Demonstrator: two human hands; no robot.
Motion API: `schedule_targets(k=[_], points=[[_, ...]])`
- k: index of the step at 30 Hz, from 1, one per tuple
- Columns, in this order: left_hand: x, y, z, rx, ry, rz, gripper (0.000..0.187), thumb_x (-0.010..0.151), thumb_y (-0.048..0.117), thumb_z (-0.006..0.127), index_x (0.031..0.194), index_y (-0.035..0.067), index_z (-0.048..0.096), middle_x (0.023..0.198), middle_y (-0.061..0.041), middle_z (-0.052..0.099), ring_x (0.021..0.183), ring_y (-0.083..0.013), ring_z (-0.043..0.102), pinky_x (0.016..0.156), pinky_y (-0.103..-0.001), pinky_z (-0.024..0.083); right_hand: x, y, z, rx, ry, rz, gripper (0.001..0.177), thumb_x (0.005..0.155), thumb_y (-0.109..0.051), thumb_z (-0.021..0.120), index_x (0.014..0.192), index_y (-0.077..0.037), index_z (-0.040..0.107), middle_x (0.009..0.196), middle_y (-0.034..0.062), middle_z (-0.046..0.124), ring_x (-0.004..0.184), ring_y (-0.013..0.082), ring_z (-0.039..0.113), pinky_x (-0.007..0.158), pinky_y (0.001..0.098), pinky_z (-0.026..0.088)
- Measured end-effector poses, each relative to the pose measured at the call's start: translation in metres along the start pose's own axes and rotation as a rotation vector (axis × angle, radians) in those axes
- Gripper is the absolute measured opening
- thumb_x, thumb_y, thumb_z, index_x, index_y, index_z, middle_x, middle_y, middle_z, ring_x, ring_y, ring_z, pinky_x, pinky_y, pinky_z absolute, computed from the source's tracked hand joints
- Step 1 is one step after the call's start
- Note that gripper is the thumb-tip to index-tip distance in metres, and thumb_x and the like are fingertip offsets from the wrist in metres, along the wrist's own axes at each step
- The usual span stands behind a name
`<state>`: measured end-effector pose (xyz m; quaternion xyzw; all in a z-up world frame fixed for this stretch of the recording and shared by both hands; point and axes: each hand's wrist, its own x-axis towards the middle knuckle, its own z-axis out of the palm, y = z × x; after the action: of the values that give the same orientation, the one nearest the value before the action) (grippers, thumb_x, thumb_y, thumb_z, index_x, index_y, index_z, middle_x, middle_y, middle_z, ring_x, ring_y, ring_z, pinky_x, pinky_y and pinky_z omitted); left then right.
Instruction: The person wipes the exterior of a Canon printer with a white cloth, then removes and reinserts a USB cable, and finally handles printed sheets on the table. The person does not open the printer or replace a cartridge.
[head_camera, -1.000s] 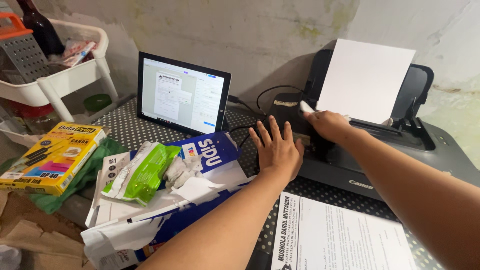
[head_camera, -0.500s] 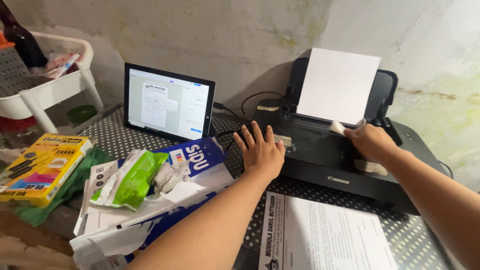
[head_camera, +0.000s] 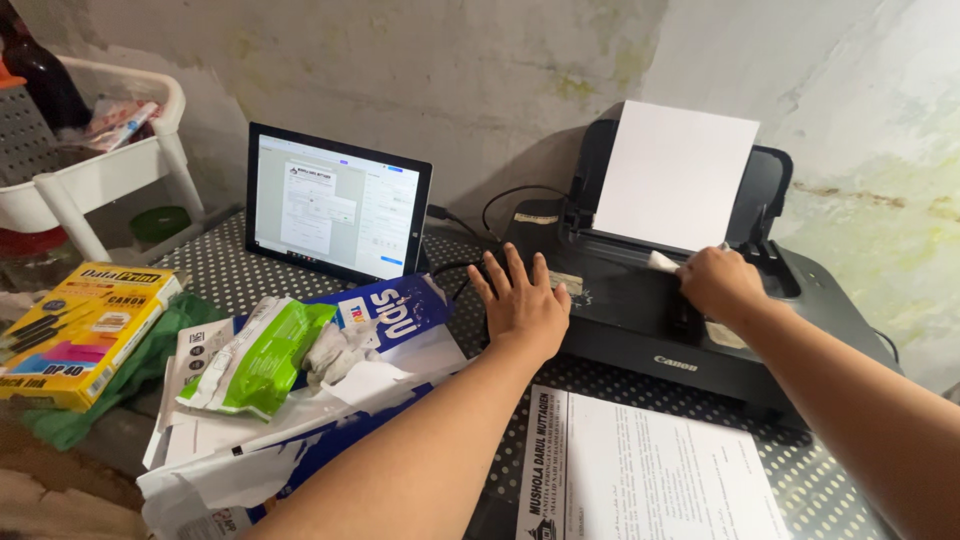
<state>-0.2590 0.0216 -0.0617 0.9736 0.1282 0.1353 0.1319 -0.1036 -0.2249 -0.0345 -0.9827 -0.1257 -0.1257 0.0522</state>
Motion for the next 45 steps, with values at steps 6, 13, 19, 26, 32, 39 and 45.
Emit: schedule_targets(k=[6, 13, 19, 26, 32, 39, 45], points=[[0.0, 0.0, 0.002, 0.005, 0.026, 0.018, 0.065, 0.103, 0.045, 0.031, 0.159, 0.013, 0.026, 0.166, -0.023, 0.01, 0.152, -0.0488, 0.003, 0.12, -0.065, -0.006, 0.017, -0.052, -0.002, 0.271, -0.151, 0.017, 0.028, 0.094, -0.004, 0.061, 0.111, -0.015, 0.08, 0.096, 0.0147, 0.079, 0.069, 0.0294, 0.076, 0.065, 0.0384, 0.062], [0.0, -0.001, 0.0, -0.005, 0.013, 0.007, 0.066, 0.102, 0.045, 0.034, 0.159, 0.012, 0.025, 0.167, -0.023, 0.008, 0.152, -0.0491, 0.001, 0.119, -0.065, -0.006, -0.001, -0.087, -0.02, 0.636, 0.125, 0.048, 0.026, 0.092, -0.001, 0.064, 0.105, -0.013, 0.082, 0.094, 0.0134, 0.079, 0.071, 0.0213, 0.07, 0.064, 0.0372, 0.055], [0.002, -0.002, 0.005, -0.033, 0.031, 0.009, 0.067, 0.102, 0.046, 0.033, 0.159, 0.012, 0.024, 0.167, -0.023, 0.007, 0.153, -0.048, 0.0, 0.12, -0.065, -0.007, -0.06, -0.112, -0.024, 0.365, 0.049, -0.126, 0.022, 0.094, -0.012, 0.064, 0.105, -0.015, 0.083, 0.1, 0.0142, 0.079, 0.077, 0.0274, 0.075, 0.076, 0.037, 0.059], [0.008, -0.002, 0.01, -0.028, 0.019, -0.021, 0.067, 0.101, 0.048, 0.034, 0.159, 0.016, 0.025, 0.168, -0.02, 0.008, 0.154, -0.0462, 0.0, 0.121, -0.064, -0.007, -0.135, -0.129, -0.038, 0.333, -0.119, -0.181, 0.026, 0.095, -0.027, 0.065, 0.102, -0.005, 0.077, 0.114, 0.0109, 0.07, 0.098, 0.0281, 0.072, 0.089, 0.0389, 0.059], [0.005, -0.003, 0.009, 0.009, 0.011, 0.003, 0.066, 0.102, 0.045, 0.032, 0.16, 0.014, 0.024, 0.167, -0.021, 0.008, 0.153, -0.0474, 0.001, 0.119, -0.065, -0.007, -0.132, -0.135, -0.034, 0.318, -0.042, -0.284, 0.025, 0.098, -0.022, 0.06, 0.111, -0.005, 0.072, 0.118, 0.0103, 0.066, 0.116, 0.0278, 0.061, 0.1, 0.0392, 0.051], [0.001, -0.001, 0.002, 0.0, -0.028, -0.004, 0.065, 0.103, 0.045, 0.033, 0.159, 0.014, 0.023, 0.168, -0.021, 0.007, 0.154, -0.0468, -0.001, 0.12, -0.065, -0.007, -0.081, -0.125, 0.006, 0.31, 0.022, -0.502, 0.047, 0.106, -0.031, 0.044, 0.145, -0.006, 0.052, 0.155, 0.0167, 0.045, 0.149, 0.0329, 0.033, 0.12, 0.0438, 0.028], [0.001, -0.003, 0.002, -0.035, -0.009, 0.002, 0.064, 0.104, 0.045, 0.031, 0.159, 0.013, 0.025, 0.168, -0.021, 0.009, 0.154, -0.0462, 0.0, 0.12, -0.065, -0.007, -0.105, -0.104, -0.009, 0.293, -0.177, -0.416, 0.055, 0.104, -0.042, 0.038, 0.15, -0.014, 0.047, 0.16, 0.0073, 0.04, 0.153, 0.0235, 0.028, 0.122, 0.0399, 0.027]])
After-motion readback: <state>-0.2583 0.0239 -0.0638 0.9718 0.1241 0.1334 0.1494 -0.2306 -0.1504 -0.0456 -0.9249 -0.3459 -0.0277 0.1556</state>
